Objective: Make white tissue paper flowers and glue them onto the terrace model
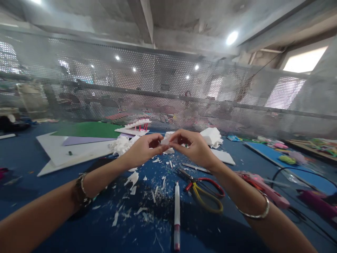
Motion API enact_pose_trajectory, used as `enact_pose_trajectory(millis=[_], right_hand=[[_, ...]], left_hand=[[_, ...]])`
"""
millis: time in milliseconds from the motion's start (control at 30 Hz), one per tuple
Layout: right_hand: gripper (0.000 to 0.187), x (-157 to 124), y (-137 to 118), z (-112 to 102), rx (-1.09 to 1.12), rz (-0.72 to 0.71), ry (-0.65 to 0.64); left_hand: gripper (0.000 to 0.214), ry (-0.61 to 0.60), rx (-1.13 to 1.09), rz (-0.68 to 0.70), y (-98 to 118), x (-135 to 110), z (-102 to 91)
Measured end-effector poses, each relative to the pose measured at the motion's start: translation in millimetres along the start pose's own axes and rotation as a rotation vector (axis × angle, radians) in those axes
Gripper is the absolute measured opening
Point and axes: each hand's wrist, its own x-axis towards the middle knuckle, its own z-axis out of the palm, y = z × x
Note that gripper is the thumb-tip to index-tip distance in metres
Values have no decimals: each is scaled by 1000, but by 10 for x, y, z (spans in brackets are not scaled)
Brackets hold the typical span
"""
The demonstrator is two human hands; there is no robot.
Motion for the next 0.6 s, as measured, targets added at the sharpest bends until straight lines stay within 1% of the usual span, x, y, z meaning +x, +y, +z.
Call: enact_pose_trajectory(millis=[333, 500, 600], right_hand=[[6, -4, -11, -22, -19, -12, -21], [11, -10, -8, -16, -14, -29, -51], [12, -14, -29, -15, -16, -43, -78]], left_hand=[[22, -92, -152, -67, 29, -3, -13], [19, -170, -198, -86, 16, -4, -23], [20, -191, -215, -88, -6, 3, -27]])
